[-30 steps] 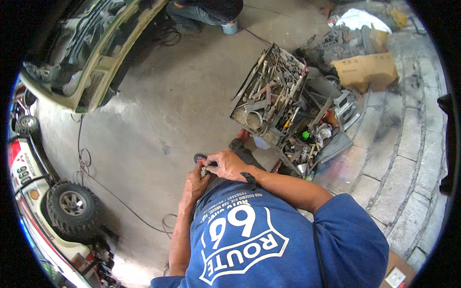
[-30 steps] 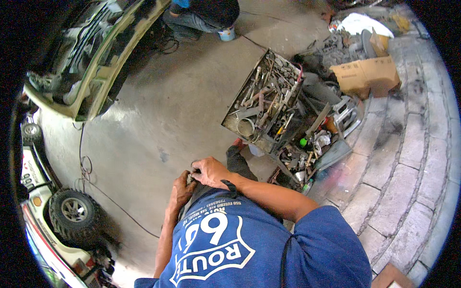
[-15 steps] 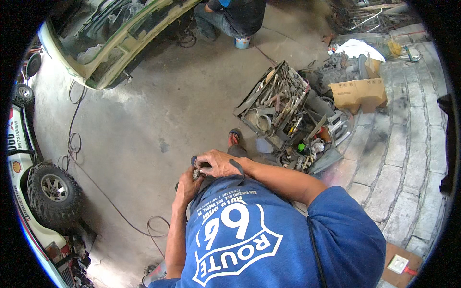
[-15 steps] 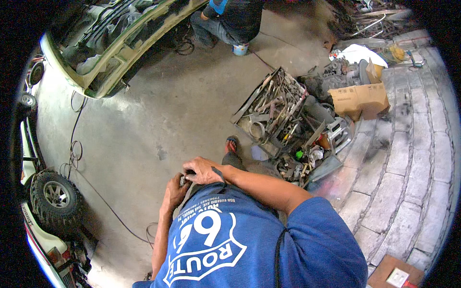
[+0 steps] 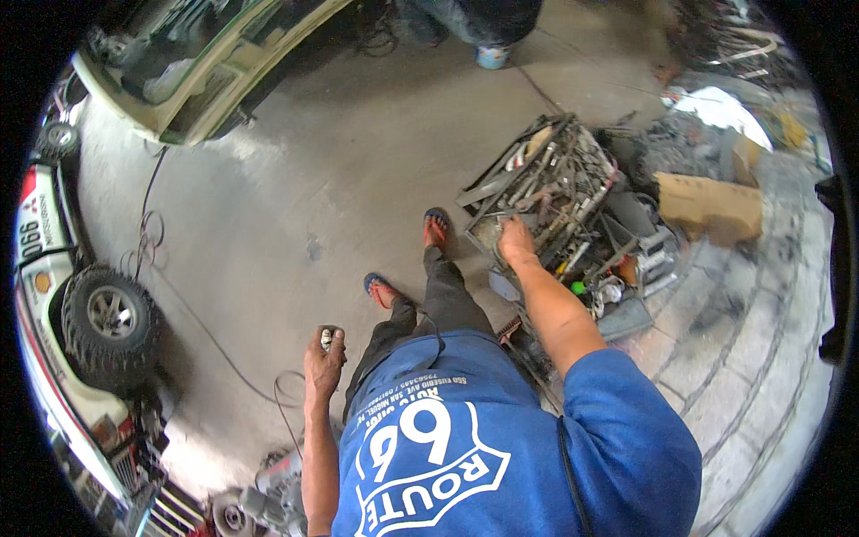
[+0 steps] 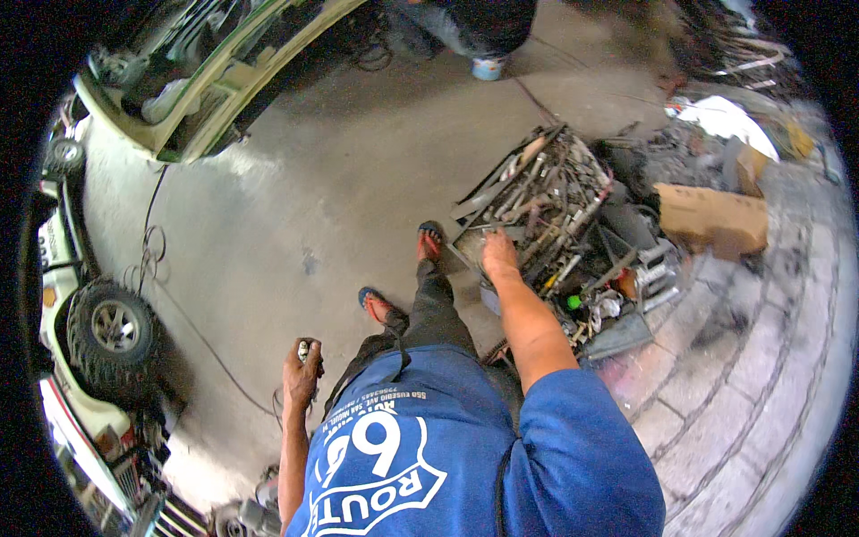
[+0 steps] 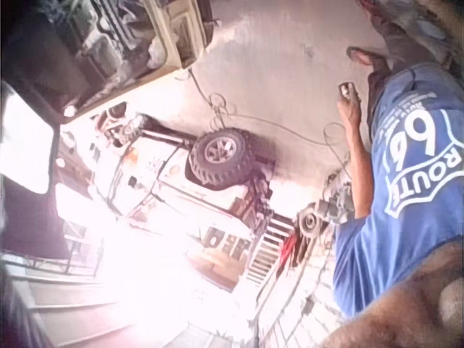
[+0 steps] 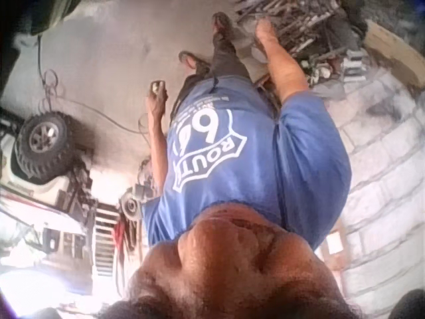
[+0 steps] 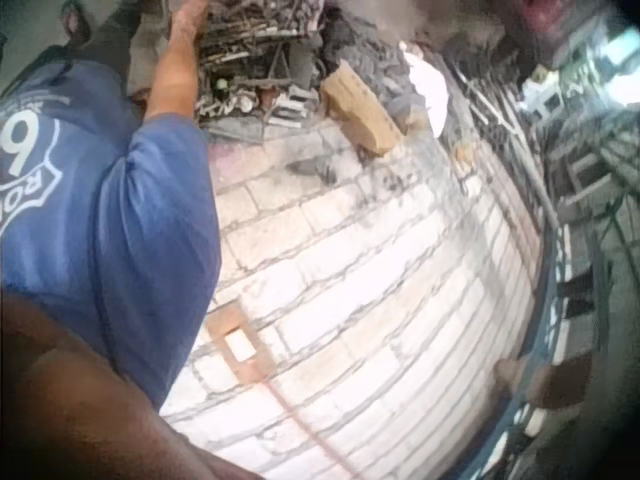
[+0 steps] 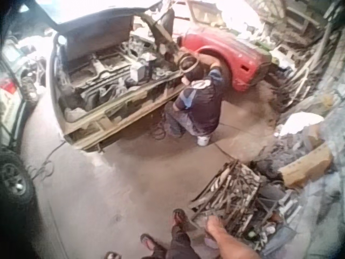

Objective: The person uses pliers to manipulate a small metal part, then sits on the floor to work on a car's wheel hub, inserting and adjusting a cylindrical metal component. They later walk through the garage and handle additional small parts near a tool cart.

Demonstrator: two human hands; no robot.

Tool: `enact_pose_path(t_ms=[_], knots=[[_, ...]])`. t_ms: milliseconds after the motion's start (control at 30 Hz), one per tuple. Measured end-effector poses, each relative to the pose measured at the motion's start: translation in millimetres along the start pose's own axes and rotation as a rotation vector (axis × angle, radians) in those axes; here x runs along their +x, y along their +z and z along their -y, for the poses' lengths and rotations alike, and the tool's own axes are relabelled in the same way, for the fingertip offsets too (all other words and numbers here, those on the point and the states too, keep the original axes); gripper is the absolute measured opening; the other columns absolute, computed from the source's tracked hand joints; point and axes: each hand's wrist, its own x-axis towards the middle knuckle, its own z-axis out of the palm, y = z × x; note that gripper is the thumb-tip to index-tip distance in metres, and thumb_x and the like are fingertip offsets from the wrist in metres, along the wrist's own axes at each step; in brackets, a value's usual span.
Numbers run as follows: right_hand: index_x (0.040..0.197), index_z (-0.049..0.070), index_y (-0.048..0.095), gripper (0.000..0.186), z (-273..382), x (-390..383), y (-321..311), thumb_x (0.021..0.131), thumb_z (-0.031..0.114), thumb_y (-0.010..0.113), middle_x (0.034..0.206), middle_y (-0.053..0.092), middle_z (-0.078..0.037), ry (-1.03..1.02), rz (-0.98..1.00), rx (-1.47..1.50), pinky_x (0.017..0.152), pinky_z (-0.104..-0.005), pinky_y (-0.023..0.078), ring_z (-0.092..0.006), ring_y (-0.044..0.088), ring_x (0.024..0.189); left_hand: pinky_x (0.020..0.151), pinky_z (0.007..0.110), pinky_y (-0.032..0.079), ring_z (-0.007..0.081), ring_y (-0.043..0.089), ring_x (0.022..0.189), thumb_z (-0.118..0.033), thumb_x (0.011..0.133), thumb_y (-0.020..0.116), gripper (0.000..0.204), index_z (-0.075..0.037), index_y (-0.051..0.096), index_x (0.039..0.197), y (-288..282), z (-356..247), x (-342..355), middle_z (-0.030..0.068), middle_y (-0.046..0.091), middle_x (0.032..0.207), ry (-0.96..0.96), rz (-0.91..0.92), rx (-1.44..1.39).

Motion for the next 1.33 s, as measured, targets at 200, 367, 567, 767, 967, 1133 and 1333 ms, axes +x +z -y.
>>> enact_pose_path(t_ms=[200,367,567,767,967,1133,1333], knots=[[0.121,0.006,0.068,0.032,-9,48,3,0.091,0.011,0.060,0.139,0.056,-0.017,-0.288,0.016,-0.224,0.109,-0.0495,0.042,-0.0388,0.052,0.129,0.076,0.031,0.052,0.0142,0.065,0.081,-0.026,0.103,0.059,0.025,-0.004,0.065,0.115,35,-72,6,0.0071,0.066,0.083,0.048,0.009,-0.135],[0.112,0.005,0.069,0.027,-12,68,-4,0.089,0.019,0.066,0.127,0.061,-0.015,-0.406,0.037,-0.064,0.106,-0.0513,0.042,-0.0376,0.052,0.125,0.071,0.029,0.050,0.0125,0.062,0.076,-0.024,0.104,0.057,0.024,-0.005,0.063,0.118,54,-108,16,0.0035,0.065,0.084,0.105,0.018,-0.123],[0.112,0.008,0.066,0.019,-15,70,8,0.097,0.018,0.061,0.126,0.060,-0.016,-0.531,-0.022,-0.365,0.109,-0.0556,0.038,-0.0374,0.051,0.127,0.068,0.038,0.049,0.0198,0.060,0.072,-0.030,0.098,0.067,0.027,-0.004,0.067,0.104,55,-113,11,0.0147,0.065,0.078,0.063,-0.071,-0.083],[0.116,0.006,0.063,0.021,23,37,-67,0.102,0.018,0.056,0.112,0.064,-0.019,-0.633,0.034,-0.065,0.097,-0.0528,0.048,-0.0391,0.063,0.107,0.064,0.034,0.047,0.0126,0.054,0.070,-0.028,0.099,0.067,0.026,-0.002,0.066,0.096,33,-94,8,0.0063,0.064,0.074,0.160,-0.112,-0.124],[0.128,0.008,0.066,0.032,162,-105,-159,0.097,0.016,0.060,0.093,0.069,-0.022,-0.991,0.395,0.169,0.078,-0.0478,0.054,-0.0388,0.069,0.089,0.065,0.034,0.047,0.0116,0.053,0.070,-0.032,0.099,0.066,0.032,-0.001,0.066,0.090,4,-75,1,0.0015,0.063,0.073,0.221,0.003,-0.226],[0.129,0.011,0.065,0.036,251,-211,-202,0.094,0.012,0.059,0.092,0.070,-0.020,-1.178,0.457,0.037,0.075,-0.0479,0.055,-0.0398,0.069,0.087,0.065,0.033,0.047,0.0115,0.053,0.069,-0.037,0.099,0.067,0.036,-0.002,0.069,0.096,-12,-48,-24,-0.0009,0.061,0.072,0.193,0.233,-0.289],[0.133,0.014,0.063,0.041,296,-258,-201,0.093,0.014,0.060,0.092,0.071,-0.020,-1.197,0.531,-0.329,0.073,-0.0482,0.057,-0.0400,0.070,0.085,0.077,0.038,0.051,0.0195,0.063,0.083,-0.041,0.101,0.062,0.041,-0.003,0.070,0.113,-18,-20,-48,0.0094,0.070,0.088,0.254,0.250,-0.396]])
